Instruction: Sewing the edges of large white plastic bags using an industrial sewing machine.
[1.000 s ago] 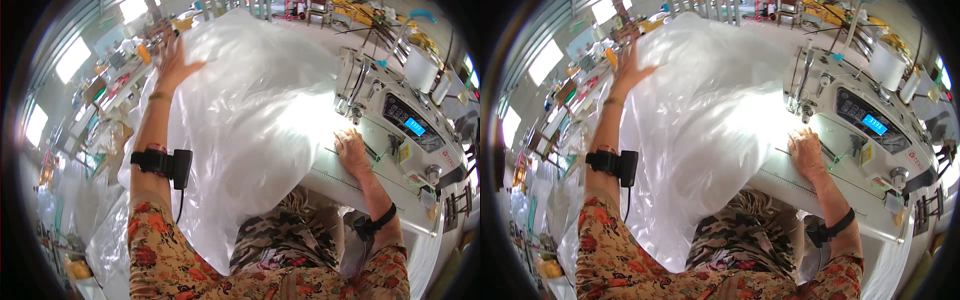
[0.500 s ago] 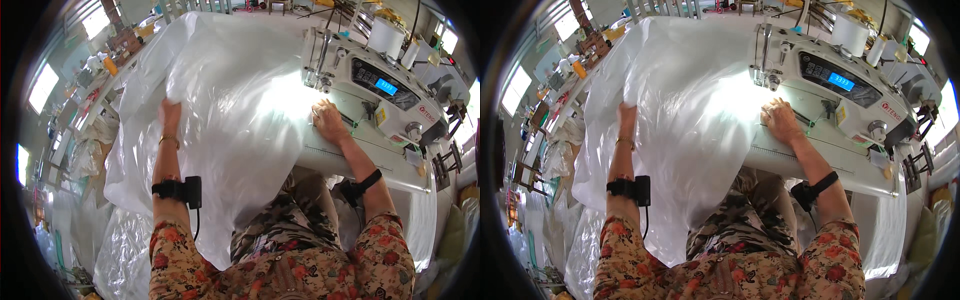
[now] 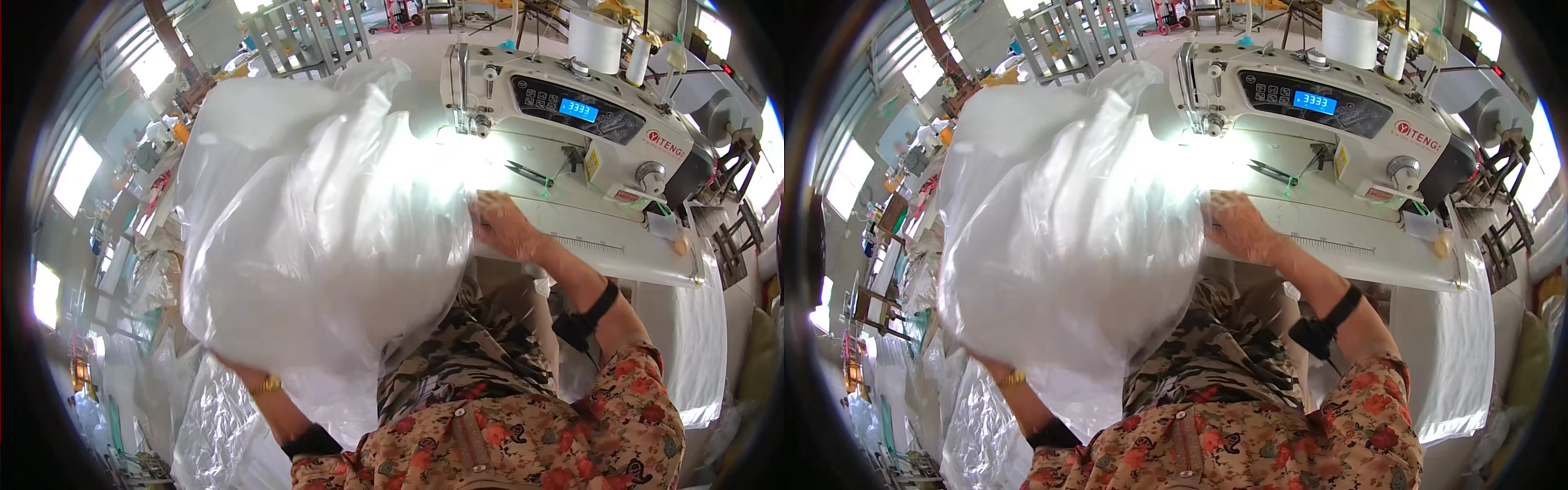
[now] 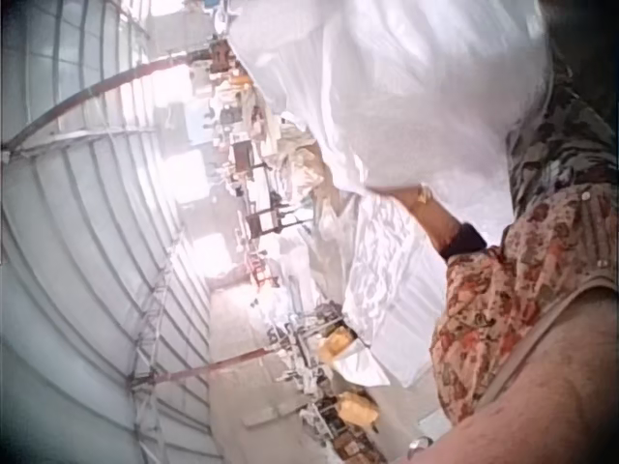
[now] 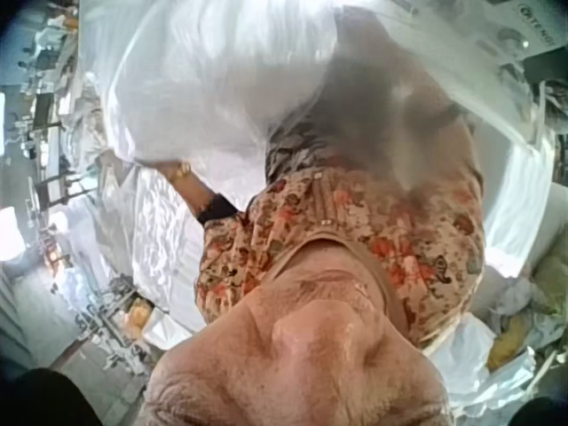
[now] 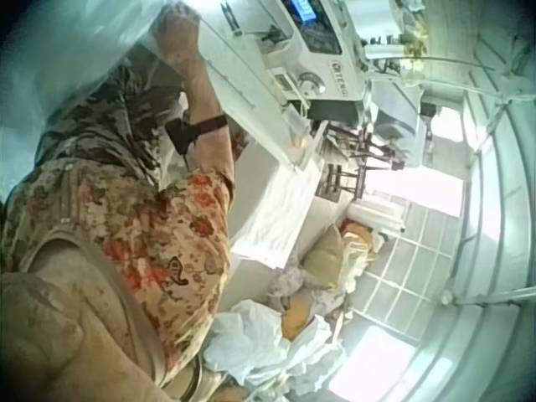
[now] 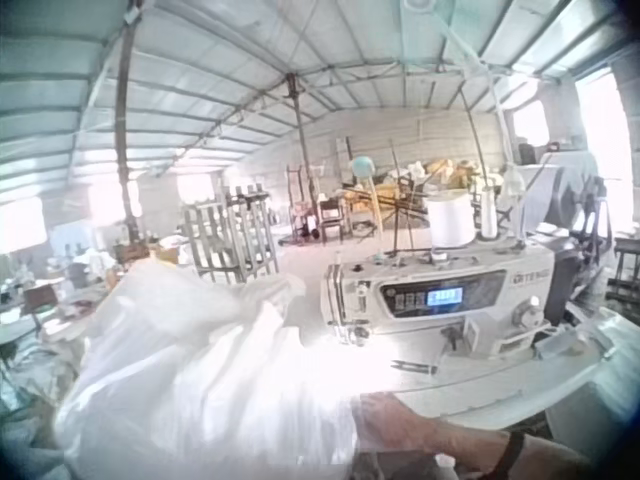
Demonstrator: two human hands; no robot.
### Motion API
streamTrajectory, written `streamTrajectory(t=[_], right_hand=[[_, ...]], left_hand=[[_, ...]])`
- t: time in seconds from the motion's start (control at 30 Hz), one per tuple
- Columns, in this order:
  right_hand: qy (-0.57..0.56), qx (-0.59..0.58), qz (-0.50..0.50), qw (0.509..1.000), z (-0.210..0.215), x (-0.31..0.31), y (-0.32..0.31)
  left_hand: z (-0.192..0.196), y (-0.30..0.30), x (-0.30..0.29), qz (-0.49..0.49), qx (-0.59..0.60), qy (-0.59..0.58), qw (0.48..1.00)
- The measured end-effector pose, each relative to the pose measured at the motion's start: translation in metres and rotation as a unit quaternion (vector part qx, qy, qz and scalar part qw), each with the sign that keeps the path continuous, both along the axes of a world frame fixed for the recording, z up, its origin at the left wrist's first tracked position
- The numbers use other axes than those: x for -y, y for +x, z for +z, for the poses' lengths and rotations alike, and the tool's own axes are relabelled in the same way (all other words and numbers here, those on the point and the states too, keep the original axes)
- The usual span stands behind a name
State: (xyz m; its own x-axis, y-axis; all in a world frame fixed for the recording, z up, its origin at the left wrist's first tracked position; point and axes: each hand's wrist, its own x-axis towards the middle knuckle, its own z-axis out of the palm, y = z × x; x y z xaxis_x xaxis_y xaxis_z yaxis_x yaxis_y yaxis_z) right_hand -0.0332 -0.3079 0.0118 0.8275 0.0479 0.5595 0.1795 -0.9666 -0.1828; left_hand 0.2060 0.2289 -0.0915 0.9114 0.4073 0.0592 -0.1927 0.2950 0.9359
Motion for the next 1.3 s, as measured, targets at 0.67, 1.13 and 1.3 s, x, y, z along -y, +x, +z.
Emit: streamTrajectory(t=[0.67,1.13,1.3], right_hand=[[0.891,-0.206,0.152,0.375,-0.113,-0.147,-0.085],[0.709,-0.277,0.021,0.648,-0.093,-0.158,-0.076],[0.817,-0.288,0.035,0.499,-0.101,-0.154,-0.107]], left_hand=[[0.140,-0.095,-0.132,0.208,-0.050,0.784,0.583],[0.100,-0.060,0.295,-0.228,0.232,0.764,0.557],[0.079,0.015,0.273,-0.247,0.333,0.702,0.579]])
